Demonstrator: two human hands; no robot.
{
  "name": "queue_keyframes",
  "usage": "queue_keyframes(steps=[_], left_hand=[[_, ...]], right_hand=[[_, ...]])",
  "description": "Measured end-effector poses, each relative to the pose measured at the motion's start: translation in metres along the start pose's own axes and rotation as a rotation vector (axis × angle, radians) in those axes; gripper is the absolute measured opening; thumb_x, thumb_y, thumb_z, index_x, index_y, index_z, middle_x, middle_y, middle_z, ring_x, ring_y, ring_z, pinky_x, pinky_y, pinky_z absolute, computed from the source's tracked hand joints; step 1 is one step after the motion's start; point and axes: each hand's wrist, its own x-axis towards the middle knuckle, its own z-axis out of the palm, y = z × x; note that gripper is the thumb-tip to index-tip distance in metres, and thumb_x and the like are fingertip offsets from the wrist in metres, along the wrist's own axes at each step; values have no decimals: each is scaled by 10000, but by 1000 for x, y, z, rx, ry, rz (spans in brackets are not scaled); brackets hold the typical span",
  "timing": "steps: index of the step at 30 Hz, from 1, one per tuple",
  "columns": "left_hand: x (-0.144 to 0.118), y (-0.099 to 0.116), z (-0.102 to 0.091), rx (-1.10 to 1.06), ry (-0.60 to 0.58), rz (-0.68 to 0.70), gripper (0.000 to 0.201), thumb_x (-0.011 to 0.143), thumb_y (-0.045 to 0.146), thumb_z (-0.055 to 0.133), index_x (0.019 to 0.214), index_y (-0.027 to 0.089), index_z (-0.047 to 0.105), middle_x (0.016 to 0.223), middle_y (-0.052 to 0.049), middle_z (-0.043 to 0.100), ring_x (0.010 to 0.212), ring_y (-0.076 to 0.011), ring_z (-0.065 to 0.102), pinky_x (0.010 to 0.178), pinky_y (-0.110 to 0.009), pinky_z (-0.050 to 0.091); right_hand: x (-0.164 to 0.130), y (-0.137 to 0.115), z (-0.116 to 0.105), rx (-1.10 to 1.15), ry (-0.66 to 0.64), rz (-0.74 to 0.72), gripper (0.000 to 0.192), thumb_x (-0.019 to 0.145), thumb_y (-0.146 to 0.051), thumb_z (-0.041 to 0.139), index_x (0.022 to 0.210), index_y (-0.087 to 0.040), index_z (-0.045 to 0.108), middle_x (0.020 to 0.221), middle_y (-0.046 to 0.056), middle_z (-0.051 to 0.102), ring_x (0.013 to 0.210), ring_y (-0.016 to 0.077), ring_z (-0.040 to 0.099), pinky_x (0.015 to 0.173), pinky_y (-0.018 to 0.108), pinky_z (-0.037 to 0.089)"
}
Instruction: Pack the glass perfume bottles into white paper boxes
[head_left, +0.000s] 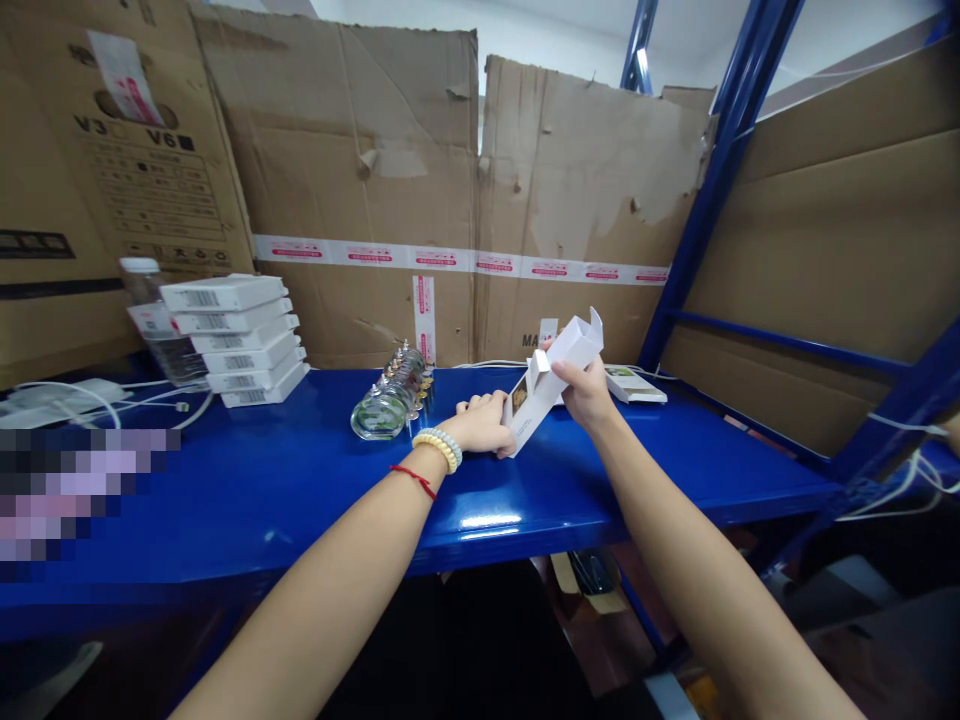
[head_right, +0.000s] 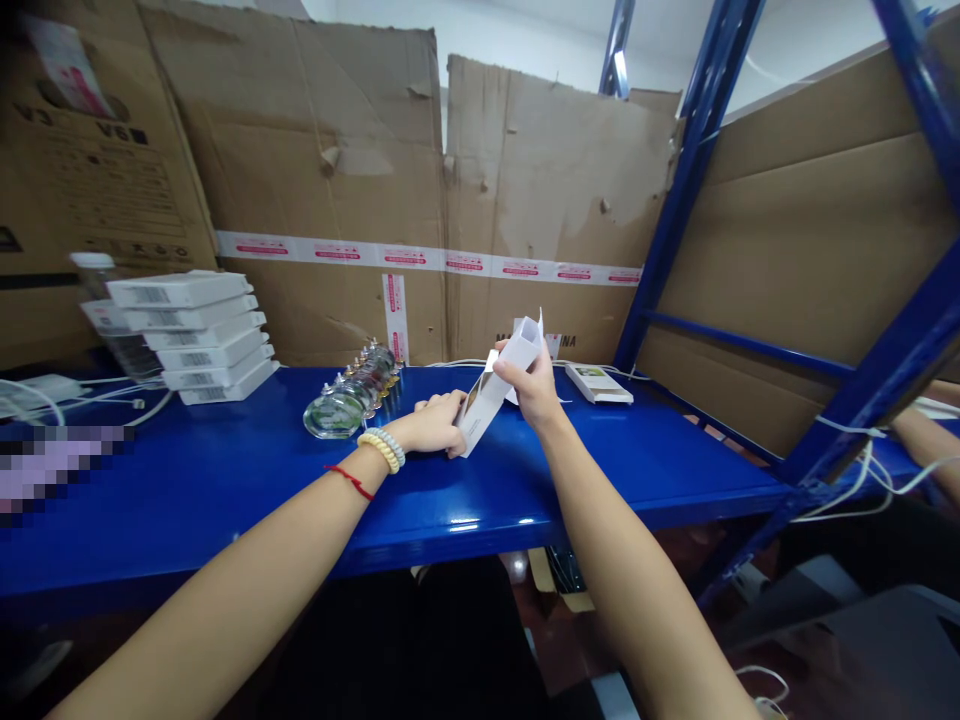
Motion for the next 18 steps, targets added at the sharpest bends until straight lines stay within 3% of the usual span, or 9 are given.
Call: queue_keyframes(steps=[8,12,15,18], left_hand=[[2,-1,2,5,23,6,652,494,292,681,1109,180,495,1070,-116,598,1021,-339,546,862,-449,412],[4,-5,3,-22,24,6,703,480,285,684,1149,193,488,1104,-113,612,1031,-344,552,856,-459,412],[4,-7,2,-36,7,0,702,484,294,687,1149,197,485,1095,-111,622,1031,-346,558,858,-461,408],[3,-8,0,-27,-18,-14,689,492,321,692,1136,187,489,1081,-121,626,1034,-359,560,867,-465,403]], right_hand=[[-1,3,3,-74,-76,75,485,578,-542,764,904,-235,578,813,21,617,738,201,588,685,372,477],[-2,11,5,-112,-134,187,545,553,-520,803,924,-233,527,821,3,616,746,186,601,711,357,485],[-4,16,6,-141,-217,231,615,552,-613,768,972,-233,526,931,41,645,893,237,620,776,378,493],[-3,21,3,-172,-258,235,696,630,-771,591,1072,-237,529,1120,89,632,1091,294,575,874,434,474]])
